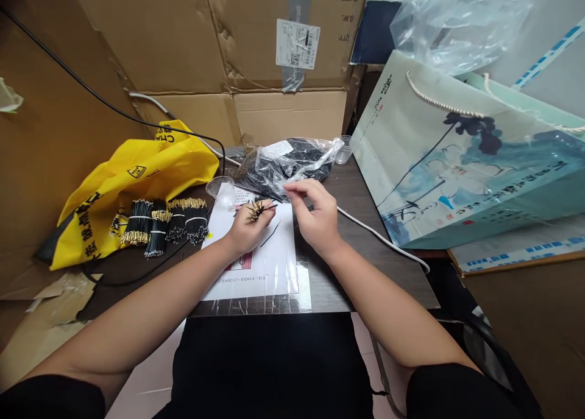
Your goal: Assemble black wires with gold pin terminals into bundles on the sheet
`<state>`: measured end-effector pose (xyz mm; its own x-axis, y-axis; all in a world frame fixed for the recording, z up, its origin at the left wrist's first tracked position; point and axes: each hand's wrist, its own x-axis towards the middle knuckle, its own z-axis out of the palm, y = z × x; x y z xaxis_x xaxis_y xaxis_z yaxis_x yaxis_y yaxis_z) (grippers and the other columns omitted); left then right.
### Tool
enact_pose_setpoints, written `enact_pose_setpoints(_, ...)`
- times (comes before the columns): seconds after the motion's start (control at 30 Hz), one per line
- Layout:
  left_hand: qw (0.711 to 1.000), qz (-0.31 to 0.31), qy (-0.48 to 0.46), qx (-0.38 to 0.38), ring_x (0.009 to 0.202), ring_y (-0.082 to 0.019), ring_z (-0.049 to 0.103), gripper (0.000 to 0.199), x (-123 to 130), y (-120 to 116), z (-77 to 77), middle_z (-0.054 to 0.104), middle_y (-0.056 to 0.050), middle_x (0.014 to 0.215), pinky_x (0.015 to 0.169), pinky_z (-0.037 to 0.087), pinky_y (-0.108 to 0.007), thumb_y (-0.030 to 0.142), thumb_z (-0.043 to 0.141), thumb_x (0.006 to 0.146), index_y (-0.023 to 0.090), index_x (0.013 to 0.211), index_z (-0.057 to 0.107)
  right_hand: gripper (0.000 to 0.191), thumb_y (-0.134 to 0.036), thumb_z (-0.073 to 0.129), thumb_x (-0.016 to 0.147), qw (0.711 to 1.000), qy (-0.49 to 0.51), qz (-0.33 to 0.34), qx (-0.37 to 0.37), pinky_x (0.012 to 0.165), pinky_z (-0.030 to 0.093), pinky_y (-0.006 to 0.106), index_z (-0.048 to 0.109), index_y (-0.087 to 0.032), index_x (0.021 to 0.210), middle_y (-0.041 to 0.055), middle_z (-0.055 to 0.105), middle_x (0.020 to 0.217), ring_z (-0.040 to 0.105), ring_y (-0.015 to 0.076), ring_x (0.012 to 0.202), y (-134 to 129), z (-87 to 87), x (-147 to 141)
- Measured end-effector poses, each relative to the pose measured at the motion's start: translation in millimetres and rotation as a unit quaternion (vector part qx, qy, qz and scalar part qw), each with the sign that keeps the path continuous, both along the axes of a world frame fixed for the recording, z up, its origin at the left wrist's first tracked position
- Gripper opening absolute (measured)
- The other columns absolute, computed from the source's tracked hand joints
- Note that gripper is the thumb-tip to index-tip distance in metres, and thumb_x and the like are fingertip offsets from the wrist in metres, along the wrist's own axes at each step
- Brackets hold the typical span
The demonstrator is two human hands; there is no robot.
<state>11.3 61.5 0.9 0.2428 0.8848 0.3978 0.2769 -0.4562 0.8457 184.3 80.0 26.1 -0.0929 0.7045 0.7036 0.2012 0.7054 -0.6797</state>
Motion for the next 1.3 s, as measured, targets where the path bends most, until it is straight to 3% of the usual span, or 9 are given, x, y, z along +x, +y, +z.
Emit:
enact_pose_setpoints(0.17, 0.989, -0.056, 0.104, 0.090, 0.063, -0.010, 0.048, 0.031, -4.0, 2.6, 0.2, 0.055, 0.001, 0.069, 0.063, 0.036, -0.022, 0.034, 0.041, 0.098, 0.015, 0.075, 0.052, 0.014, -0.019, 0.067, 0.087, 0.999, -0.001, 0.038, 0.006, 0.078, 0.053, 0.035, 0.072, -0.025, 0.098, 0.0024, 0.072, 0.090, 0.064, 0.0163, 0.084, -18.0, -3.0, -2.8)
enact_pose_setpoints(0.4, 0.975, -0.045, 0.163, 0.147, 0.053, -0.009, 0.048, 0.032, -6.8, 2.5, -1.2, 0.057, 0.001, 0.061, 0.053, 0.030, -0.022, 0.032, 0.046, 0.096, 0.015, 0.070, 0.054, 0.018, -0.017, 0.068, 0.085, 0.998, -0.031, 0.049, 0.020, 0.073, 0.054, 0.032, 0.074, -0.028, 0.098, 0.0006, 0.072, 0.086, 0.063, 0.0148, 0.079, -19.0, -0.2, -0.8)
enact_pose_setpoints(0.93, 0.972, -0.059, 0.183, 0.135, 0.061, -0.011, 0.056, 0.026, -8.3, 3.7, -3.3, 0.064, -0.001, 0.069, 0.058, 0.036, -0.022, 0.029, 0.045, 0.095, 0.015, 0.078, 0.058, 0.021, -0.013, 0.067, 0.085, 0.991, -0.091, 0.058, 0.084, 0.074, 0.053, 0.034, 0.072, -0.026, 0.101, 0.0008, 0.072, 0.086, 0.059, 0.0152, 0.078, -15.9, 2.1, 3.1)
enact_pose_setpoints(1.3, 0.981, -0.080, 0.147, 0.098, 0.072, -0.014, 0.063, 0.028, -6.6, 1.8, 2.7, 0.070, -0.004, 0.082, 0.066, 0.042, -0.023, 0.030, 0.043, 0.096, 0.014, 0.089, 0.065, 0.022, -0.013, 0.065, 0.085, 0.977, -0.141, 0.064, 0.143, 0.072, 0.054, 0.034, 0.071, -0.023, 0.104, 0.0023, 0.073, 0.087, 0.061, 0.0161, 0.078, -14.2, 5.0, 7.8)
